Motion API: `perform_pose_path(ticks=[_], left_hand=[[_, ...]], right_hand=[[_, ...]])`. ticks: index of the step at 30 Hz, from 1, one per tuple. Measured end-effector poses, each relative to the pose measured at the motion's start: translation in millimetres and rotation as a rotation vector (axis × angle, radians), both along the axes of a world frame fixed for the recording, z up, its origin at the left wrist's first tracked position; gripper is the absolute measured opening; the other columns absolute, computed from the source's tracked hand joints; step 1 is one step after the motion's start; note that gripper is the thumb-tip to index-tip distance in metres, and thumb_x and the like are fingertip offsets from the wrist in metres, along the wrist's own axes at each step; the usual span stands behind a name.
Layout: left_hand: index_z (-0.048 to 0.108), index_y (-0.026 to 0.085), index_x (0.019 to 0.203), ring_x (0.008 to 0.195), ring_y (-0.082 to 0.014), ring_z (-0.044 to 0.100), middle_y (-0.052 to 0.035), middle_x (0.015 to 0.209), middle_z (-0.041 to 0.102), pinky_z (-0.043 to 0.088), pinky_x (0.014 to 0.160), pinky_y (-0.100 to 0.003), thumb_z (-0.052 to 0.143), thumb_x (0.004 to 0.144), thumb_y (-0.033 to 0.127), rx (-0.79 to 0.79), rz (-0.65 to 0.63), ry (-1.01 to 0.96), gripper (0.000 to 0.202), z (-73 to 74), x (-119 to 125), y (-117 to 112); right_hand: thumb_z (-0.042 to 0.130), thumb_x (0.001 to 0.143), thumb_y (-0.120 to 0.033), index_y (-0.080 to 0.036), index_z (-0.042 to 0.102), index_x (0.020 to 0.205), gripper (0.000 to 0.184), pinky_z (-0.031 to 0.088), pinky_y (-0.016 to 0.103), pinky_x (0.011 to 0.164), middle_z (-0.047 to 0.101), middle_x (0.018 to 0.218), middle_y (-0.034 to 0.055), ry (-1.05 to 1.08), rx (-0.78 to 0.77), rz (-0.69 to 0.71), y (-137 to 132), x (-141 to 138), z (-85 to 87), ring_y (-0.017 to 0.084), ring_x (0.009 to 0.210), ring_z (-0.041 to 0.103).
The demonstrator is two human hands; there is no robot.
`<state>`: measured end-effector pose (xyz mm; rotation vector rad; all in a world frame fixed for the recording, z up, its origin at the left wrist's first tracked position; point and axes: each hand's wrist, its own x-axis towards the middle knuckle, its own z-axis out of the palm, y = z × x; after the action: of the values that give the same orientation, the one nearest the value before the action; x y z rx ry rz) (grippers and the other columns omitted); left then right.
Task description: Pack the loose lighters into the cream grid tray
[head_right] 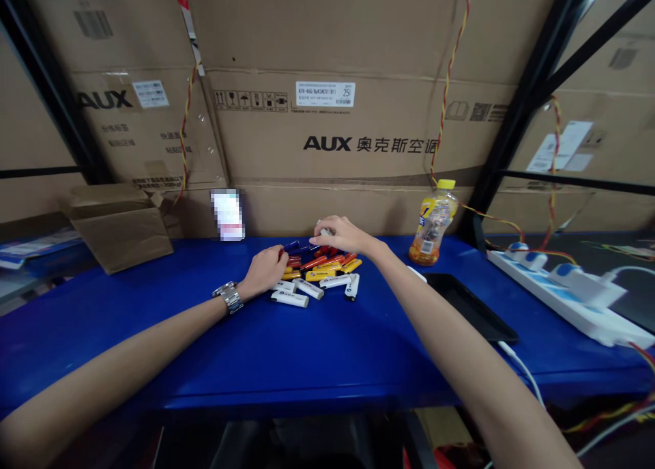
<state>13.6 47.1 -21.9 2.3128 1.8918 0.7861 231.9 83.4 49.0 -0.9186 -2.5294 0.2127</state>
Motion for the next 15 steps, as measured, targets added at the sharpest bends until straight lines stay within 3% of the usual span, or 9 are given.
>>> perform_pose_path(ticks=[10,15], left_hand=[[0.061,0.014,0.095,0.096,-0.0277,0.064,-0.0157,0.102,0.069,0.044,0.085,-0.038,0.032,0.094,0.027,0.008,0.001,0.027,0.031,1.1,1.2,-2.9],[0.061,0.013,0.095,0.095,-0.0270,0.064,-0.0150,0.101,0.069,0.045,0.086,-0.039,0.031,0.094,0.027,0.028,-0.009,0.056,0.033,0.6,0.9,-3.7]], right_hand=[[0.051,0.086,-0.049,-0.021,0.069,0.089,0.033,0.042,0.040,0.088,0.067,0.098,0.0057,0.108,-0.042,-0.074,-2.9,4.8,3.4,0.025,0.095,0.059],[0.049,0.087,-0.052,-0.021,0.069,0.090,0.036,0.044,0.038,0.085,0.069,0.097,0.0057,0.057,-0.088,-0.129,1.6,8.9,1.8,0.024,0.092,0.061]])
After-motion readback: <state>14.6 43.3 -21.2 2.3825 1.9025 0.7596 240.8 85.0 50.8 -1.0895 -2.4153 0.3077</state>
